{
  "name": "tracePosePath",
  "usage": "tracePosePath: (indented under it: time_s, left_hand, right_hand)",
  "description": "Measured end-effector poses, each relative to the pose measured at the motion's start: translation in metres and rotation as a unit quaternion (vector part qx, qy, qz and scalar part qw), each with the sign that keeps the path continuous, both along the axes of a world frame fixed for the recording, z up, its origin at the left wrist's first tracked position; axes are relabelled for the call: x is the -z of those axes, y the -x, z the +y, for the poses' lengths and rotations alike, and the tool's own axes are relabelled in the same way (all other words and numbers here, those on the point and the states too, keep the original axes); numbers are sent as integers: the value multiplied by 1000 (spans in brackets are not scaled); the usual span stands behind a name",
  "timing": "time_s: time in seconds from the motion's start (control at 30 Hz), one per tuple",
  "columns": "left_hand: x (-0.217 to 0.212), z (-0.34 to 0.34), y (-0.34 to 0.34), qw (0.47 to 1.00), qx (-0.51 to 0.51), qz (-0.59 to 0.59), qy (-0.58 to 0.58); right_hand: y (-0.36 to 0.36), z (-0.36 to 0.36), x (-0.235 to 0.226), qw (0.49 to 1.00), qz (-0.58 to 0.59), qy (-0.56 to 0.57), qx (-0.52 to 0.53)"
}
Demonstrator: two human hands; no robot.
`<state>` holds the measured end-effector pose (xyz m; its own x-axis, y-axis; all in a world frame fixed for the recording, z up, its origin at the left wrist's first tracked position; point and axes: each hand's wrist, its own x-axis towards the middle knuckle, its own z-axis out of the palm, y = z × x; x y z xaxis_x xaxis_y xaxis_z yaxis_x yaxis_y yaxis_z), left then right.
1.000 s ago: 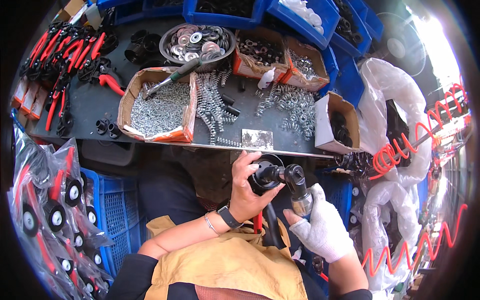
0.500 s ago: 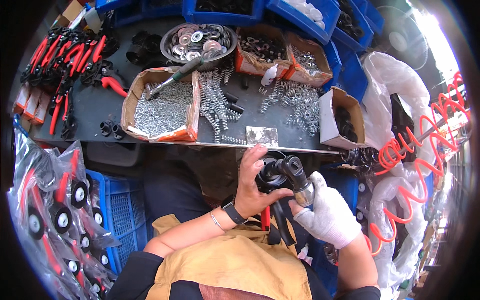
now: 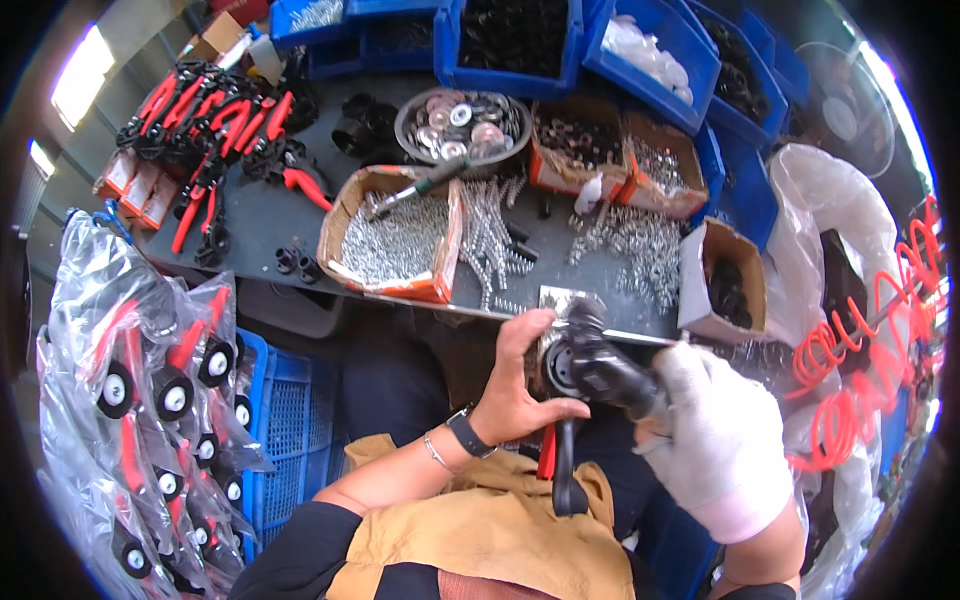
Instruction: The person assembles caulking guns by fastening parts to the handles using a pneumatic tool, inserting plunger rods, and attaching barrels. They then place the assembled caulking guns into plastic bags.
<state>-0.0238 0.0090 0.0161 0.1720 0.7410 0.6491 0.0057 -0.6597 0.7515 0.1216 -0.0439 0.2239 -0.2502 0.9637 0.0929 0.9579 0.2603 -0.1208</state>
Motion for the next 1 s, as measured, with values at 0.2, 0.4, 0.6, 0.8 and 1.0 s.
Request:
tracePosePath:
  time_s: [0.2,0.4,0.6,0.8,1.0]
  left_hand:
    - [-31,1,-11,995,-13,102,-2]
    - [-20,2,-29,997,-29,51,-56]
    - [-8,0,-19,995,-69,65,-41]
    - [-8,0,-31,995,-51,64,-52]
    - [-19,5,-22,995,-52,67,-54]
  right_hand:
    - [37,167,39,963,-101,-198,-153]
    - [11,299,69,989,-120,0,-91]
    - [16,208,49,970,-28,-202,-134]
    - [-51,25,176,947,-144,284,54]
    - [-57,29,387,952,175,245,54]
